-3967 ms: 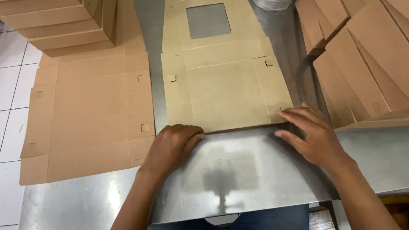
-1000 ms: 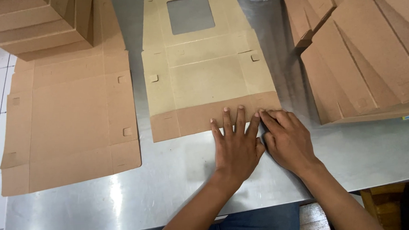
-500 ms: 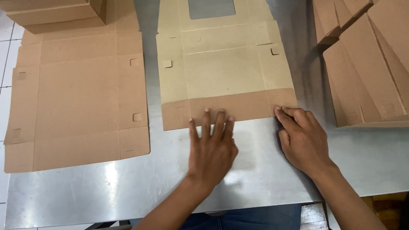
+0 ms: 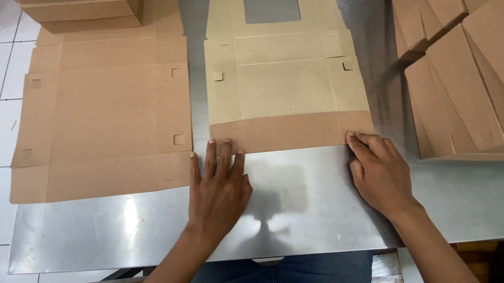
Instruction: The person folds and assembles flat cardboard box blanks on a metal table. They fold the side flaps, tuck tabs into slots, and press the seams to form a box with a clear window. The process is repeated for multiple units.
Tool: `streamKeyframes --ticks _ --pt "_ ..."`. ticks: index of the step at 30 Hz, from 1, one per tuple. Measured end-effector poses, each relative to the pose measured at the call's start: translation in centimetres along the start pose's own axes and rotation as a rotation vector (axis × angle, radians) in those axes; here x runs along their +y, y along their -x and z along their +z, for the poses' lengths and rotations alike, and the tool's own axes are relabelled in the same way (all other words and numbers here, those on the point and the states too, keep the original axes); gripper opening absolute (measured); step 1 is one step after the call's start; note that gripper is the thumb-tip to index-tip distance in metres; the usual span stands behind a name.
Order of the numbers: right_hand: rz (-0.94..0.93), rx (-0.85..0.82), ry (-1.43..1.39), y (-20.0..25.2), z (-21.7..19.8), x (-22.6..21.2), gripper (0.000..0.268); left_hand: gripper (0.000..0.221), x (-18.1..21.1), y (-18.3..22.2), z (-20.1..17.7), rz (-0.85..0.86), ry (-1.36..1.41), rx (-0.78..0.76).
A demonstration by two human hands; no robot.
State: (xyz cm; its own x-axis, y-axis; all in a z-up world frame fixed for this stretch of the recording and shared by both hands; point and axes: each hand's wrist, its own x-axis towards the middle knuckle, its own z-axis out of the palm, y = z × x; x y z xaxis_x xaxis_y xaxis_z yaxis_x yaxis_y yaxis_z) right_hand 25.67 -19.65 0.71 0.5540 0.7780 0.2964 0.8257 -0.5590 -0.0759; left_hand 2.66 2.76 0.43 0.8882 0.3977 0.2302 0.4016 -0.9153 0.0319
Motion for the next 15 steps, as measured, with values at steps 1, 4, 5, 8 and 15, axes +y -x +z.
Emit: streamKeyframes --ticks 1,4,5,8,15 --pt "-0.003 0.004 0.000 -0.2 -0.2 -0.3 0.039 0.047 -0.5 0.1 0.3 -0.003 -0.002 0.004" --pt "-0.047 -0.018 0.089 -1.1 -1.0 -1.8 0.038 0.042 -1.7 0.4 1.0 0.027 0.110 0.104" --pt "-0.084 -0.019 0.057 -1.5 -1.5 -2.7 0.037 0.042 -1.7 0.4 0.9 0.017 0.124 0.116" --pt "-0.203 -0.025 0.002 -2.3 -0.8 -5.5 0.040 0.044 -2.0 0.4 1.0 -0.001 0.145 0.123" --pt "-0.498 -0.005 -0.165 -4.1 4.1 -15.2 0.036 0.051 -2.3 0.4 1.2 -0.021 0.181 0.121"
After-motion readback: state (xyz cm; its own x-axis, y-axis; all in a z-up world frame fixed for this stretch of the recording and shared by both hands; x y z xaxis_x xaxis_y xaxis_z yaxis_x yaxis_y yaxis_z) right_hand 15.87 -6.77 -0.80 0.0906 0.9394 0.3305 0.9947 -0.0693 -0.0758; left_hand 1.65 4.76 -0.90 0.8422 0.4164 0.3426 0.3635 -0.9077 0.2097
